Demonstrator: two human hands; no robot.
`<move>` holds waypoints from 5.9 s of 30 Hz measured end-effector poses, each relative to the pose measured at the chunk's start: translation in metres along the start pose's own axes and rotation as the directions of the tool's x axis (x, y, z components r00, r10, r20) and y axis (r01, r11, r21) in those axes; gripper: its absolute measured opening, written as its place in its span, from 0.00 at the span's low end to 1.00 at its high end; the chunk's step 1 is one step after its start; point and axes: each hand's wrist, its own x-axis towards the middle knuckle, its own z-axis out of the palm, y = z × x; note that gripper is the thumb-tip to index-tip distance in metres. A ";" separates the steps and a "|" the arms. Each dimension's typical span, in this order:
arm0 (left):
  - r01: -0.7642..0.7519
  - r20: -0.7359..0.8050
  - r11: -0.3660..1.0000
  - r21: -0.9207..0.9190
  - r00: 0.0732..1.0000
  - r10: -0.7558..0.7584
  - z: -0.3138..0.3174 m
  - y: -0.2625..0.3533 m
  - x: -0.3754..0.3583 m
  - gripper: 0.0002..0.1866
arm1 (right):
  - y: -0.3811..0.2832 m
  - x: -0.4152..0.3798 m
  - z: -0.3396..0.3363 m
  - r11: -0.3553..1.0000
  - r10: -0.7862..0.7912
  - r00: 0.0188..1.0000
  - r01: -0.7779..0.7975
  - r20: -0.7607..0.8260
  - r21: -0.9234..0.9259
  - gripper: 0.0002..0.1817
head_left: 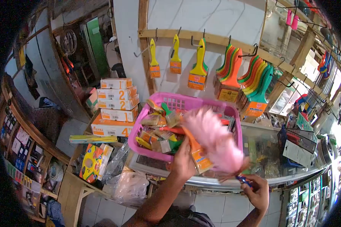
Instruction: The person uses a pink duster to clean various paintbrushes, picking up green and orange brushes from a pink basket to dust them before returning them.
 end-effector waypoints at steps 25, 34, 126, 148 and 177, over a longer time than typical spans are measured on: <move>0.081 -0.114 0.996 -0.044 0.990 -0.086 -0.009 -0.003 0.009 0.30 | 0.013 -0.004 0.002 0.975 0.029 0.999 -0.023 -0.020 0.220 0.18; 0.115 -0.069 0.991 -0.068 0.990 -0.119 -0.003 0.005 0.005 0.35 | 0.016 -0.001 -0.001 0.947 0.007 0.999 0.010 -0.050 0.321 0.18; 0.095 0.070 0.995 -0.021 0.993 -0.093 0.009 0.012 0.006 0.24 | 0.035 -0.008 -0.004 0.953 0.030 0.951 -0.120 0.308 0.278 0.19; 0.158 0.225 0.972 -0.174 0.967 -0.117 -0.002 0.009 0.013 0.33 | 0.032 -0.006 -0.006 0.973 -0.105 0.930 0.022 0.351 0.232 0.16; 0.170 0.072 0.968 -0.187 0.985 -0.159 0.007 0.013 -0.002 0.16 | 0.025 -0.011 -0.037 0.979 0.017 0.993 0.007 -0.115 0.202 0.21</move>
